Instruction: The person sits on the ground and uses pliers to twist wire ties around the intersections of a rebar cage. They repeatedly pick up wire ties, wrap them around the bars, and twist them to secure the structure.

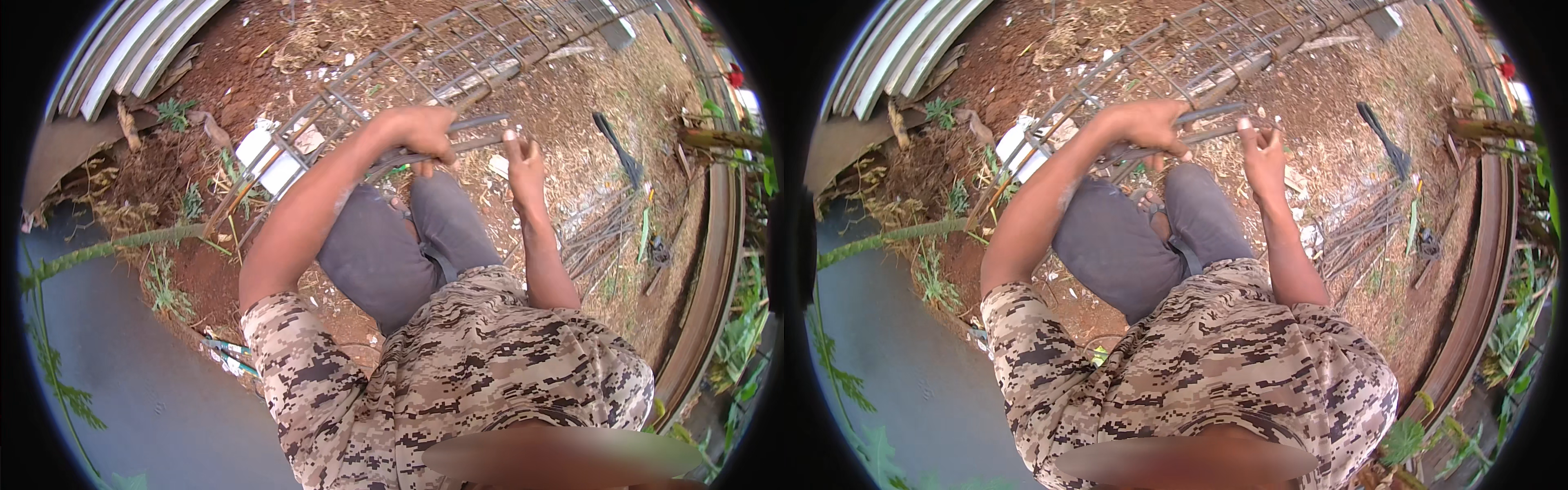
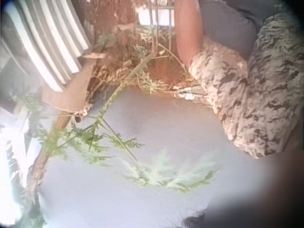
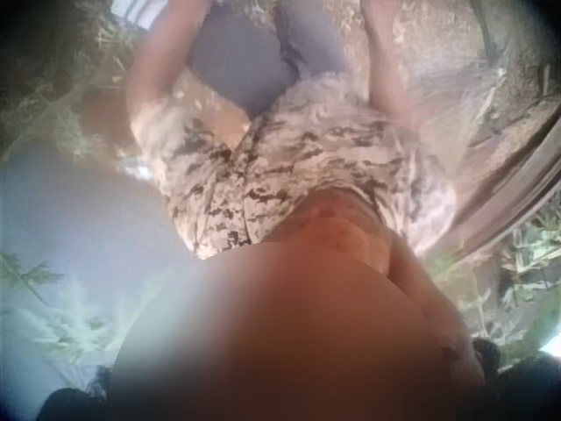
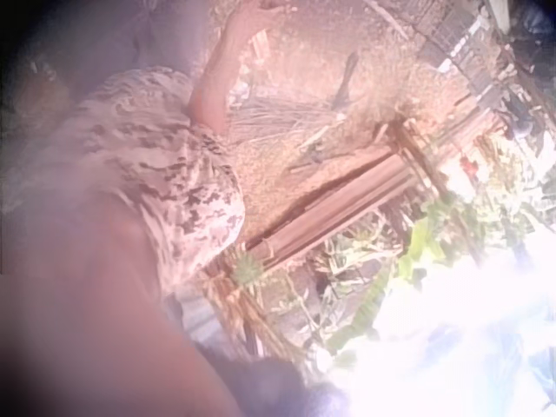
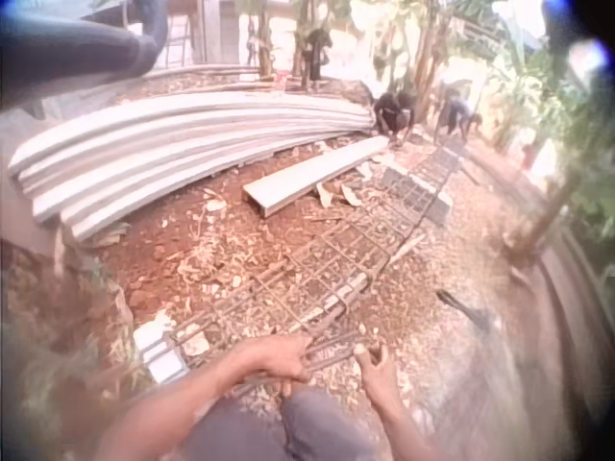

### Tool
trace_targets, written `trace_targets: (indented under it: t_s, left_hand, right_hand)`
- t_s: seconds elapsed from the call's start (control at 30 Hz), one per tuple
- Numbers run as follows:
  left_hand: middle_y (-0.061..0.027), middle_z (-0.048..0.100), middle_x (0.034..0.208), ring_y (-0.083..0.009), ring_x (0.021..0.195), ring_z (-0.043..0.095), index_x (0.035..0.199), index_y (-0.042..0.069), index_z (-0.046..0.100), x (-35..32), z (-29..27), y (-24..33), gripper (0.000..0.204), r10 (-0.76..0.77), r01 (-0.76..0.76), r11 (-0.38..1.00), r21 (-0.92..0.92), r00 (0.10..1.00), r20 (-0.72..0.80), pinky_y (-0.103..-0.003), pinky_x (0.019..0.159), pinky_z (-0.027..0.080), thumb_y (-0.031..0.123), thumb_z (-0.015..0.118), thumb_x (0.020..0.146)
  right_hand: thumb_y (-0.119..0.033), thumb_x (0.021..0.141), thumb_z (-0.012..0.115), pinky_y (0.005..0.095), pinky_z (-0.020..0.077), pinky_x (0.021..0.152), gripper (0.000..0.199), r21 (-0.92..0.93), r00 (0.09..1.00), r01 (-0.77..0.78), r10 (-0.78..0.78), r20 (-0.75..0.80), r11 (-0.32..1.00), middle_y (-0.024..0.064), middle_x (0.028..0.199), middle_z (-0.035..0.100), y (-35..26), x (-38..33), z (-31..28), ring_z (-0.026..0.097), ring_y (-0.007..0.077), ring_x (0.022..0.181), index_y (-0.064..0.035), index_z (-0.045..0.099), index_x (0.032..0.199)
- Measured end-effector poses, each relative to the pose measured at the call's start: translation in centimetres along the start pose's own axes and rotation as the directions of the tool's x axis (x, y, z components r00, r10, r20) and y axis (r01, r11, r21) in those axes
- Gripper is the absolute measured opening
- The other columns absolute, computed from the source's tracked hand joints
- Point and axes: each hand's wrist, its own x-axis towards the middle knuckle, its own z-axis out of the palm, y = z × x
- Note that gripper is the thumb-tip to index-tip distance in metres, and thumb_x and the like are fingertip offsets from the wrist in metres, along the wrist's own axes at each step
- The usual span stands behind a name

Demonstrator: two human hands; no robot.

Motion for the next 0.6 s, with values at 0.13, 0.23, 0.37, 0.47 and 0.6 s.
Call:
trace_targets:
  t_s: [0.13,0.23,0.37,0.47,0.6]
  left_hand:
    - [-0.0115,0.065,0.075,-0.0191,0.057,0.068,0.106,-0.004,0.053,0.6,-0.3,-1.0,0.040,-0.024,0.028,0.998,-0.058,0.997,0.079,-0.032,0.048,0.055,0.017,0.076,0.082]
    - [-0.0097,0.065,0.076,-0.0181,0.055,0.067,0.104,-0.003,0.054,2.3,-0.2,-0.7,0.039,-0.024,0.036,0.995,-0.094,0.991,0.129,-0.030,0.049,0.055,0.020,0.076,0.082]
    - [-0.0185,0.068,0.100,-0.0250,0.086,0.070,0.120,-0.004,0.056,3.0,0.6,-0.6,0.062,0.043,-0.044,0.993,0.112,0.999,0.007,-0.038,0.072,0.056,0.042,0.075,0.082]
    - [-0.0215,0.065,0.119,-0.0281,0.114,0.062,0.129,-0.003,0.058,1.9,-2.5,-3.2,0.083,0.112,-0.101,0.992,0.074,0.981,-0.159,-0.043,0.096,0.049,0.065,0.066,0.082]
    - [-0.0187,0.070,0.116,-0.0310,0.112,0.065,0.123,0.006,0.068,-5.6,-10.1,-14.4,0.063,-0.148,0.309,0.951,0.009,0.480,-0.865,-0.044,0.098,0.049,0.060,0.048,0.096]
  right_hand:
    - [-0.046,0.082,0.077,0.0373,0.0500,0.085,0.068,-0.594,0.985,0.053,0.057,0.164,0.803,0.0180,0.097,0.067,-2.0,-1.2,-4.9,0.064,0.0289,0.096,0.0059,0.058,0.121]
    - [-0.039,0.079,0.080,0.0388,0.0530,0.076,0.064,-0.483,0.629,0.759,-0.682,0.372,0.436,0.0173,0.096,0.066,-1.1,0.2,-4.0,0.065,0.0303,0.091,-0.0004,0.057,0.124]
    - [-0.026,0.085,0.077,0.0354,0.0541,0.075,0.046,-0.253,0.831,0.490,-0.359,0.424,0.834,0.0140,0.091,0.067,2.8,2.0,-2.9,0.067,0.0262,0.083,-0.0028,0.060,0.121]
    - [-0.027,0.095,0.065,0.0343,0.0494,0.066,0.027,-0.300,0.770,0.592,-0.415,0.484,0.748,0.0140,0.080,0.065,7.5,2.5,-5.1,0.060,0.0234,0.068,-0.0005,0.066,0.100]
    - [-0.035,0.102,0.053,0.0358,0.0442,0.061,0.038,-0.484,0.910,0.387,-0.239,0.339,0.785,0.0141,0.071,0.061,16.6,4.4,-9.5,0.053,0.0215,0.063,-0.0008,0.066,0.094]
